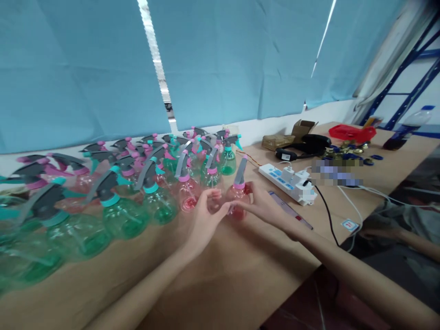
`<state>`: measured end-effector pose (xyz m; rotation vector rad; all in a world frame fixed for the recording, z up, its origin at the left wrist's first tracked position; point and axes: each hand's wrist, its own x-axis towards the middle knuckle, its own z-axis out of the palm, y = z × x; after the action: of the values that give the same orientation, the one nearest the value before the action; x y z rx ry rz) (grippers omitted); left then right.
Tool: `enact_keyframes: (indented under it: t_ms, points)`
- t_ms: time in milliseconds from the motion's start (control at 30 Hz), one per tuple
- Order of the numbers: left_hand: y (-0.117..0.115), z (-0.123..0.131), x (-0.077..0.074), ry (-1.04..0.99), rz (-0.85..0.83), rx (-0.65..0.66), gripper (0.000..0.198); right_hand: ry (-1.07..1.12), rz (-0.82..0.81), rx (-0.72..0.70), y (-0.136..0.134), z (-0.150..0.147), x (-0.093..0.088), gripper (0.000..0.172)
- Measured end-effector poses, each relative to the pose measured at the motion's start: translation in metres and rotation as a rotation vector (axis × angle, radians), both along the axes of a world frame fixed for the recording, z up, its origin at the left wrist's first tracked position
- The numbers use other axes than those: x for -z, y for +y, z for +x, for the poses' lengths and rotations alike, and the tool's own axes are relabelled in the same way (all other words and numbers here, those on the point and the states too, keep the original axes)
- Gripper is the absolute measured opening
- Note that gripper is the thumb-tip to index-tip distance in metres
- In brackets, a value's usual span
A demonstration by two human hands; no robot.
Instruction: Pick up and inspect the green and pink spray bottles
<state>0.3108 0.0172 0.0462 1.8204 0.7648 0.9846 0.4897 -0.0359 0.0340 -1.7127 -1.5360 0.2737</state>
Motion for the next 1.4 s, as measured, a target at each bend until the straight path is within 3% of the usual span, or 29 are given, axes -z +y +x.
enact_keyframes:
  t_ms: [133,267,400,533,733,867,1100,1200,1400]
  points:
    - [-0.007,-0.015,-0.015,0.047,0.082,0.015,0.05,-0.018,0.024,-0.121,-0.02,-0.031,0.0,0.049]
    - [-0.014,-0.041,-0.025,0.077,0.174,0.046,0.062,-0.024,0.057,-0.291,-0.022,-0.073,-0.004,0.054]
    - [-0.016,-0.075,-0.032,0.082,0.204,0.018,0.051,-0.087,0.104,-0.473,-0.013,-0.119,-0.007,0.053]
    - [-0.011,-0.111,-0.031,0.038,0.226,-0.037,0.03,-0.071,0.121,-0.469,-0.004,-0.162,-0.006,0.063]
    - [-0.008,-0.159,-0.024,-0.003,0.246,-0.103,0.029,-0.005,0.044,-0.589,0.004,-0.208,0.002,0.062]
    - [-0.009,-0.179,-0.028,0.076,0.215,-0.119,0.031,-0.028,-0.041,-0.771,0.017,-0.206,0.017,0.066]
    - [-0.009,-0.187,-0.031,0.111,0.176,-0.085,0.049,-0.312,0.044,-0.807,0.044,-0.164,0.052,0.07]
    - [-0.009,-0.188,-0.032,0.123,0.155,-0.071,0.048,-0.36,0.074,-0.832,0.049,-0.159,0.057,0.069]
    - [-0.009,-0.189,-0.039,0.186,0.261,-0.098,0.042,-0.364,0.075,-0.804,0.05,-0.162,0.056,0.047]
